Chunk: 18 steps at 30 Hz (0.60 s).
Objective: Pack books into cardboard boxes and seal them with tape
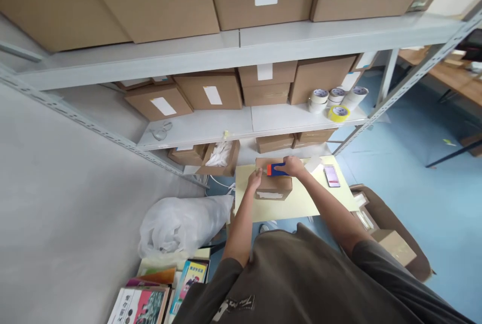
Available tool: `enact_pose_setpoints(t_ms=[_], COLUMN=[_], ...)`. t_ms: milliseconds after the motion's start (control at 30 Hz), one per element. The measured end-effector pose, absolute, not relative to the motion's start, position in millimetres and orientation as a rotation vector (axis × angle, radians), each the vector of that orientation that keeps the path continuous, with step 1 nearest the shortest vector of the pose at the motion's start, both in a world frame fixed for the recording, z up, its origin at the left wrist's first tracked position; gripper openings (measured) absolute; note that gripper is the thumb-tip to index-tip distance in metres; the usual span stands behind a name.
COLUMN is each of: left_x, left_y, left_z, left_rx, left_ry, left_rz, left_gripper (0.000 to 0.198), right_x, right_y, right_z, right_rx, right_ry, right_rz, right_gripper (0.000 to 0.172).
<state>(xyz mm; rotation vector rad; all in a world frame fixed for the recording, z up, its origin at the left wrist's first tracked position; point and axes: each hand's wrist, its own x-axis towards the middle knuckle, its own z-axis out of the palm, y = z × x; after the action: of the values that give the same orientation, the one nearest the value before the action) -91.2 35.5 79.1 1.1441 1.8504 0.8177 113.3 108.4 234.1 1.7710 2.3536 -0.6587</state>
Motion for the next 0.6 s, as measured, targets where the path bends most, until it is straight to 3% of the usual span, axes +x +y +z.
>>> enact_pose_setpoints(t_ms=[133,367,600], left_x=[-75.3,-79.0,-79.6], left_y=[40.9,42.3,40.5], left_z=[75.0,80.5,89.4], left_rx=[1.139,1.159,1.101], left_ry=[1.853,1.904,1.907], left_rz=[0.784,0.708,0.682], left_gripper=[0.053,0.046,0.05], right_x=[184.1,318.5,249.8], right_y=[113.5,119.6,114.1], right_z=[225.6,214.7,172.1], right_rx=[1.849,2.114,2.155], right_ry=[2.351,2.09,1.987], right_rz=[-0.655,-0.469,-0.585], right_gripper=[0.048,0.055,0.05])
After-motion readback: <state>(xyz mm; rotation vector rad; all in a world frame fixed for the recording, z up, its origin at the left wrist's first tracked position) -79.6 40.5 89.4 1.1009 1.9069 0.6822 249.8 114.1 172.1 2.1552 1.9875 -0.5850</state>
